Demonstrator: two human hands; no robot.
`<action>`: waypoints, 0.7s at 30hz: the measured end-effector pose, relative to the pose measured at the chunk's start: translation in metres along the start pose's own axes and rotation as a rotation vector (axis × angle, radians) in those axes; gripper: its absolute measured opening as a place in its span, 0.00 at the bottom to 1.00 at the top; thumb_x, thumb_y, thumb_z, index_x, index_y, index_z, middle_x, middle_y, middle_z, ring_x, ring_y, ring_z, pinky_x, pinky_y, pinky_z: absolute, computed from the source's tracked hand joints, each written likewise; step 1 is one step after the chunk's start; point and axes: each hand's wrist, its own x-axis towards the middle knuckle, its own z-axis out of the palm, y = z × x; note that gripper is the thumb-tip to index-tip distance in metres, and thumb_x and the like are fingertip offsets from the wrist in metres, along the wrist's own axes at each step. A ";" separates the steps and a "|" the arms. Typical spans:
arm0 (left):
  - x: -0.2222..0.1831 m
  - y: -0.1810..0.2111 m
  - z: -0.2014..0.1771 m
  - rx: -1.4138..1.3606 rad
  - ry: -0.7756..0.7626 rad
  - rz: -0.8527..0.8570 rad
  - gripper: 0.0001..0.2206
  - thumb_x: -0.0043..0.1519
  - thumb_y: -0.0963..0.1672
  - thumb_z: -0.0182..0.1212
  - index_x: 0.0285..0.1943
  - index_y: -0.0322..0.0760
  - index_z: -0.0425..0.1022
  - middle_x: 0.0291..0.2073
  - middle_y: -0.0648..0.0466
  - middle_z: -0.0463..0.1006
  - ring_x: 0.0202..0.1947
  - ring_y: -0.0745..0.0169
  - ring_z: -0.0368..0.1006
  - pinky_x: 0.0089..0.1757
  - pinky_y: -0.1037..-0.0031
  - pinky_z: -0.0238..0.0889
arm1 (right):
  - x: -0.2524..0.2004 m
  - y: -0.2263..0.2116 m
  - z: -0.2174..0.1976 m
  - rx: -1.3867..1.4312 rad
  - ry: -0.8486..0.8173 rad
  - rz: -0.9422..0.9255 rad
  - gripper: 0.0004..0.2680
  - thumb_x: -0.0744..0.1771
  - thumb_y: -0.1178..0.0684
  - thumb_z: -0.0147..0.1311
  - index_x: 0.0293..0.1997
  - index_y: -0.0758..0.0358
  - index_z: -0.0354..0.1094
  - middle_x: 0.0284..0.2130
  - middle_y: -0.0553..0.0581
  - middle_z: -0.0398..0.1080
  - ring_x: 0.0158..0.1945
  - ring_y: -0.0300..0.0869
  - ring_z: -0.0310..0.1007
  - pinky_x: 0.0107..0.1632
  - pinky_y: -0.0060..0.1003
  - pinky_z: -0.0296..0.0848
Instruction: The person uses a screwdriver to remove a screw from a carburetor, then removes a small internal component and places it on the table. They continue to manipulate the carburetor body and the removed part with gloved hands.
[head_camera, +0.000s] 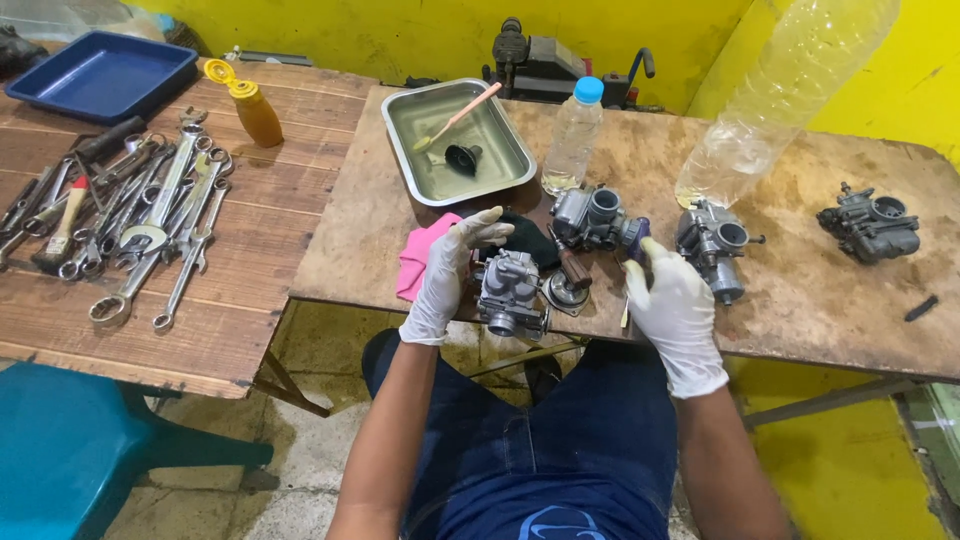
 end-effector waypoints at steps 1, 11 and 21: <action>0.001 -0.003 -0.002 0.003 -0.002 0.001 0.35 0.66 0.60 0.39 0.71 0.32 0.66 0.54 0.35 0.78 0.52 0.47 0.76 0.54 0.63 0.64 | 0.001 -0.001 0.004 0.002 0.003 0.002 0.14 0.68 0.43 0.58 0.59 0.49 0.75 0.35 0.51 0.75 0.40 0.46 0.79 0.41 0.43 0.78; 0.000 0.004 0.004 0.030 0.058 -0.102 0.34 0.64 0.59 0.40 0.69 0.35 0.69 0.53 0.38 0.79 0.51 0.50 0.77 0.51 0.64 0.68 | 0.008 -0.039 -0.021 0.121 0.098 0.079 0.10 0.65 0.43 0.65 0.49 0.47 0.76 0.32 0.47 0.71 0.38 0.43 0.77 0.42 0.39 0.76; -0.004 0.023 0.019 0.125 0.079 -0.103 0.31 0.64 0.57 0.41 0.68 0.37 0.71 0.52 0.40 0.80 0.52 0.50 0.76 0.54 0.65 0.65 | 0.004 -0.070 -0.007 0.158 -0.007 -0.005 0.11 0.63 0.38 0.65 0.35 0.52 0.76 0.28 0.50 0.70 0.34 0.45 0.76 0.39 0.39 0.75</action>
